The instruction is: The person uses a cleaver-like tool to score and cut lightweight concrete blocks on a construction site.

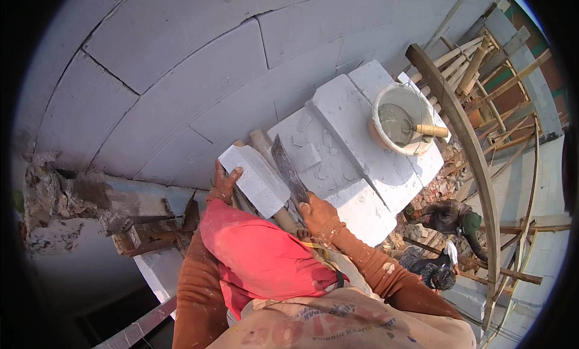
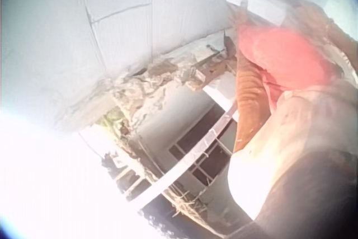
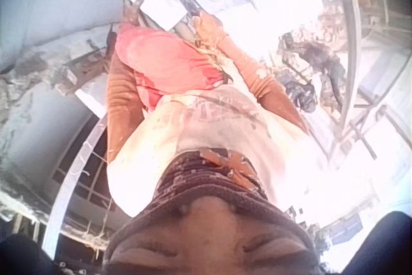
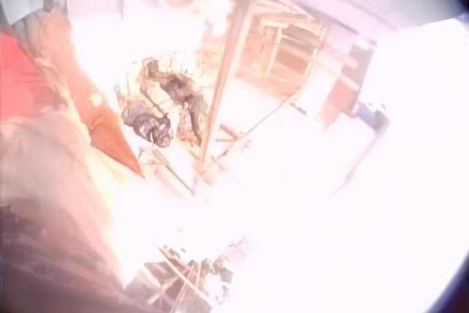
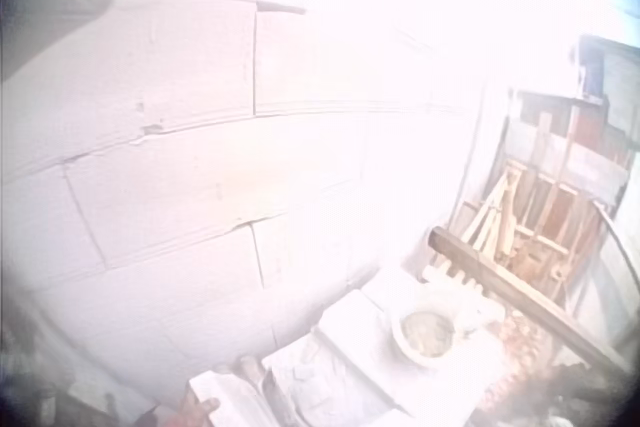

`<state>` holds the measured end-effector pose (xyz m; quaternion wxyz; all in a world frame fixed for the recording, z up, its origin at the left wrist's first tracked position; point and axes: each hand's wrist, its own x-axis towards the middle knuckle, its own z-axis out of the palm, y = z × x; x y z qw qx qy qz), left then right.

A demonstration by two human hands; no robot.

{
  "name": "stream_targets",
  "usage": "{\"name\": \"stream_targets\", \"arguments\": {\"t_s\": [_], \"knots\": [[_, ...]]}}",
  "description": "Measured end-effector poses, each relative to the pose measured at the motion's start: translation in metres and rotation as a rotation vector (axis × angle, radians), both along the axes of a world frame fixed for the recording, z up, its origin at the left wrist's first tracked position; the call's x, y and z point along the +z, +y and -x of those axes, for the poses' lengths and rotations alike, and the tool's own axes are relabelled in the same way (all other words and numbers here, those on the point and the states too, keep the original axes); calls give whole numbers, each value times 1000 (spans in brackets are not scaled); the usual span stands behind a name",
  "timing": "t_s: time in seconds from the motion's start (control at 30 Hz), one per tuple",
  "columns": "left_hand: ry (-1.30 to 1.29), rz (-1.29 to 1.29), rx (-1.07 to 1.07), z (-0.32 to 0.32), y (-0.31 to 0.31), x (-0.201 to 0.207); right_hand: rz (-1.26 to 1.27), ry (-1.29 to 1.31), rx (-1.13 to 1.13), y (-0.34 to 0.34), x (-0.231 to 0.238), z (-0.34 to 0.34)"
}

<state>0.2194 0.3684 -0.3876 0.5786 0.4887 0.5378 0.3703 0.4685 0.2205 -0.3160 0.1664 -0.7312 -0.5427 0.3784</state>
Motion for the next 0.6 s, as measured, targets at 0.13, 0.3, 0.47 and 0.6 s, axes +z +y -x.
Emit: {"name": "stream_targets", "arguments": {"t_s": [0.13, 0.3, 0.47, 0.6], "knots": [[-170, 85, 23, -5, -2, 13, -480, 85, -95, 27, 91, -1], [-107, 0, -41, 5, 3, 1, -1092, 144, -141, 51, 88, 15], [-82, 13, -1, 3, 13, -2, -292, -326, 266, 10, -17, 21], [-60, -27, -48, -1, -5, 8, -274, -177, 239, 40, 53, 15]]}}
